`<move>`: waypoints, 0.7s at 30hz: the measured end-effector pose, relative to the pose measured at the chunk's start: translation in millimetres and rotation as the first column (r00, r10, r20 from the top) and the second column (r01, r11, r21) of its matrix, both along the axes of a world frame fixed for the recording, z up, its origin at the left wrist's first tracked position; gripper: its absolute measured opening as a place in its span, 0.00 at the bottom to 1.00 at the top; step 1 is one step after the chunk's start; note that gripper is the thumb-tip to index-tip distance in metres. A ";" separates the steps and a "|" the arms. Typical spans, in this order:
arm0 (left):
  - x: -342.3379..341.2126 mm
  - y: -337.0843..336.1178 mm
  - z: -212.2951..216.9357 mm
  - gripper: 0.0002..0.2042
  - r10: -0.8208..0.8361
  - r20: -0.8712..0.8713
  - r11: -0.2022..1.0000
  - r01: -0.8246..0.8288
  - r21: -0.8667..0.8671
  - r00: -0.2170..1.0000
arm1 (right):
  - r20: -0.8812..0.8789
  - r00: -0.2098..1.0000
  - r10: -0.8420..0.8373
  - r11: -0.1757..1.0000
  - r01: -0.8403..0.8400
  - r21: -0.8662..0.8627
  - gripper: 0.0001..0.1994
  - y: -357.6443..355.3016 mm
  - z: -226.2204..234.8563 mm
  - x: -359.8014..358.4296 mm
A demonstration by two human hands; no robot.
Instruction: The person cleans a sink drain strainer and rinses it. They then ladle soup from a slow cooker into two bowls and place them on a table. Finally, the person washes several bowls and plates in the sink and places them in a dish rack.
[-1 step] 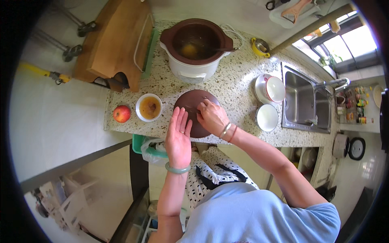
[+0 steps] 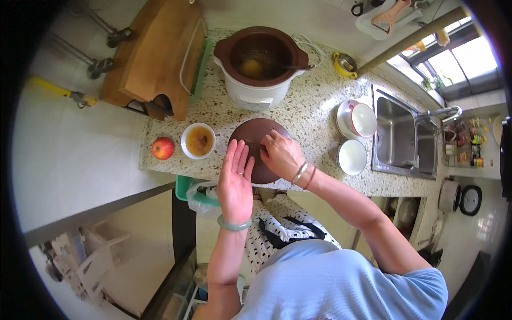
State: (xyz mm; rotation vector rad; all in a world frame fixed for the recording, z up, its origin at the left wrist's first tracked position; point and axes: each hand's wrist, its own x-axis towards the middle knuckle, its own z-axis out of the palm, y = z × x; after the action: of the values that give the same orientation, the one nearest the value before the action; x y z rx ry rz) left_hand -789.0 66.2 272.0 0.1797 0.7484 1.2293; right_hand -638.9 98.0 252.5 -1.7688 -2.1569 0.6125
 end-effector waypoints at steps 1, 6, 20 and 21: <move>8.6 2.2 30.0 0.22 0.042 -0.025 0.997 -0.040 0.063 0.999 | -0.082 0.996 0.028 0.993 -0.019 0.114 0.09 7.6 28.2 5.4; 25.7 16.8 86.5 0.22 0.152 -0.033 0.950 -0.137 0.279 0.988 | -0.132 0.989 0.060 0.960 -0.021 0.279 0.08 53.3 99.0 21.5; 81.9 113.5 43.9 0.22 0.141 0.059 0.969 -0.150 0.195 0.988 | 0.222 0.971 -0.085 0.964 0.023 0.266 0.10 214.6 82.7 56.0; 84.8 117.3 42.3 0.22 0.130 0.052 0.973 -0.137 0.187 0.990 | 0.233 0.969 -0.087 0.969 0.028 0.247 0.10 217.1 79.4 57.8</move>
State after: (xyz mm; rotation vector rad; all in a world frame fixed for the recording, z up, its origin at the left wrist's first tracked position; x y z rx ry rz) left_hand -704.2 183.5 314.4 0.2644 0.6159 1.4296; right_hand -581.1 315.1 331.9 -1.8418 -2.2120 0.1138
